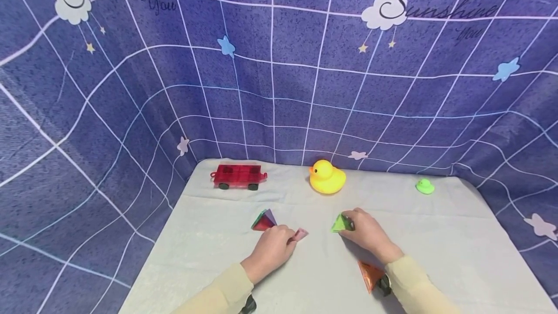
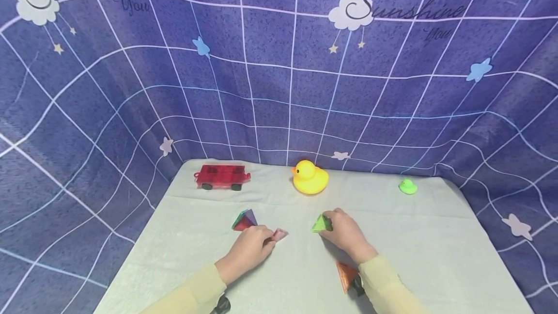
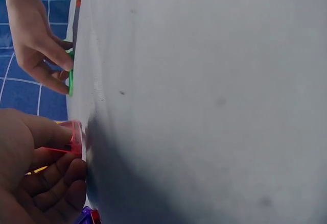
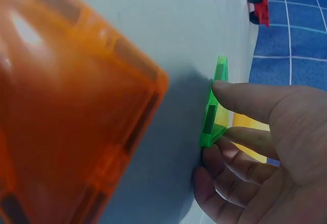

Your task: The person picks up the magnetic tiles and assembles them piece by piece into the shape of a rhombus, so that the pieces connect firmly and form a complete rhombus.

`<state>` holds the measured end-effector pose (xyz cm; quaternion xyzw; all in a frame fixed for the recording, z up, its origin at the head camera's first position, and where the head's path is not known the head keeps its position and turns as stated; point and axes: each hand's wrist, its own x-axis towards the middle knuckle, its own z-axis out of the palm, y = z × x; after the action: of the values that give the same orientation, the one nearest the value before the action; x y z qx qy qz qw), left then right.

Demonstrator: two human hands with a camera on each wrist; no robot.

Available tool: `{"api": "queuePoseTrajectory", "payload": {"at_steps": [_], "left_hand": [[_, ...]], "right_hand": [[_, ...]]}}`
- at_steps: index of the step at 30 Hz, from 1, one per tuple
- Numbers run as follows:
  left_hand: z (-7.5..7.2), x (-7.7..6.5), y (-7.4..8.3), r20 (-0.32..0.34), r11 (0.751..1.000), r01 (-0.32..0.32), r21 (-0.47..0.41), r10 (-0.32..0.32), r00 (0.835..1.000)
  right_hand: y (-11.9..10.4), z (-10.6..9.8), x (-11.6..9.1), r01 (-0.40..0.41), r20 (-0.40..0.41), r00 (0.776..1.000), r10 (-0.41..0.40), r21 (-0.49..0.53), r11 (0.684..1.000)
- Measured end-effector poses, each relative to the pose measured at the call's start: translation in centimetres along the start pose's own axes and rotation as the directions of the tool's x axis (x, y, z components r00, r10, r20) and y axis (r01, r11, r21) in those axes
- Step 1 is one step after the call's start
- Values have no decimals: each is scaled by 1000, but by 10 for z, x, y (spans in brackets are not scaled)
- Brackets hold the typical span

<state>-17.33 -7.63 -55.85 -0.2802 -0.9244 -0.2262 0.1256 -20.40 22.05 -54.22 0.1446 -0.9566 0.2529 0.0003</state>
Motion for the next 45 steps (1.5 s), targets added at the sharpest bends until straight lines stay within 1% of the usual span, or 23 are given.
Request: {"api": "queuePoseTrajectory", "payload": {"at_steps": [6, 10, 20, 28, 32, 35, 39, 41, 45], "left_hand": [[4, 0, -1, -48, 999, -3, 34, 5, 999], [5, 0, -1, -63, 999, 7, 45, -4, 998], [5, 1, -1, -48, 996, 24, 83, -20, 999], [6, 0, -2, -32, 996, 16, 92, -13, 999], [6, 2, -2, -33, 995, 25, 100, -22, 999], [8, 3, -1, -28, 996, 30, 85, -27, 999], [14, 6, 4, -15, 998, 31, 63, -30, 999], [16, 8, 4, -23, 997, 34, 66, -33, 999], [15, 11, 1, -45, 996, 44, 77, -41, 998]], "right_hand": [[-12, 4, 2, -19, 24, 1000, 19, 0, 1000], [-17, 8, 4, -19, 29, 999, 19, 6, 1000], [-29, 19, 7, 5, 33, 999, -6, 22, 1000], [-42, 25, 9, -11, 74, 997, 8, 39, 999], [-45, 26, 10, 10, 65, 998, -13, 41, 999], [-45, 26, 10, 19, 68, 997, -22, 40, 999], [-44, 25, 6, 3, 82, 997, -6, 37, 999], [-44, 25, 6, -2, 85, 996, -1, 39, 999], [-46, 26, 12, 11, 88, 996, -15, 38, 999]]}}
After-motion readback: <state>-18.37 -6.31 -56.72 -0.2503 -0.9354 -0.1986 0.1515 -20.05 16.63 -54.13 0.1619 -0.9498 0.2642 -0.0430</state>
